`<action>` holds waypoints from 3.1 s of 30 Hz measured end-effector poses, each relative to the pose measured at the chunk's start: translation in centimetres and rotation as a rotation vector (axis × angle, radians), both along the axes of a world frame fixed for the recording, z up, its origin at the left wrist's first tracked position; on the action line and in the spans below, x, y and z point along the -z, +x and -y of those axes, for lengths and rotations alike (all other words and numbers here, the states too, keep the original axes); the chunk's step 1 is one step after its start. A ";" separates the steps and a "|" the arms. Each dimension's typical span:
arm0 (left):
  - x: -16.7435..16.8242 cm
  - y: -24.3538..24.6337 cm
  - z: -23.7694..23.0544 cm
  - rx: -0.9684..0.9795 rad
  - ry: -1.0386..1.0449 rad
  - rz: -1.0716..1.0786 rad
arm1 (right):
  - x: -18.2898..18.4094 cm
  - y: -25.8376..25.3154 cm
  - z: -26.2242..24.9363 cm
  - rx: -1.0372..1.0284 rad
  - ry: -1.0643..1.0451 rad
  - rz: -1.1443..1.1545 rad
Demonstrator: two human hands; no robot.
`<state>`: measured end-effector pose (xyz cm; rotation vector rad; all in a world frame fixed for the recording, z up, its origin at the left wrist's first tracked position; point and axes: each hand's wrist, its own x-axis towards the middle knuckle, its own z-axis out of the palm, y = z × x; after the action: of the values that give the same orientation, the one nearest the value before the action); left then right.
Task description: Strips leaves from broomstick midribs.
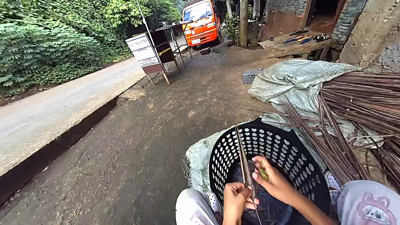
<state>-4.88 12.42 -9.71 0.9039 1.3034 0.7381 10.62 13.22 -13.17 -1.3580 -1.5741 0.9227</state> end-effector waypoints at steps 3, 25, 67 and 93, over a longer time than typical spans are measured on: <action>0.0 -0.5 -0.1 -0.018 0.000 -0.022 | 0.0 1.9 1.6 -0.191 -0.116 -0.012; -0.2 -1.4 -0.1 -0.036 0.041 0.069 | 0.7 1.2 2.6 -0.371 0.254 0.200; -0.3 -3.3 -1.1 0.259 -0.141 0.043 | 2.5 0.2 2.2 -0.057 0.567 0.338; -0.2 0.2 -0.4 0.507 -0.033 -0.224 | 1.1 2.0 -1.6 0.066 0.471 0.290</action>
<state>-4.71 12.80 -9.54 1.2536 1.2015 0.2227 12.60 14.86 -14.29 -1.2271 -1.8080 0.2881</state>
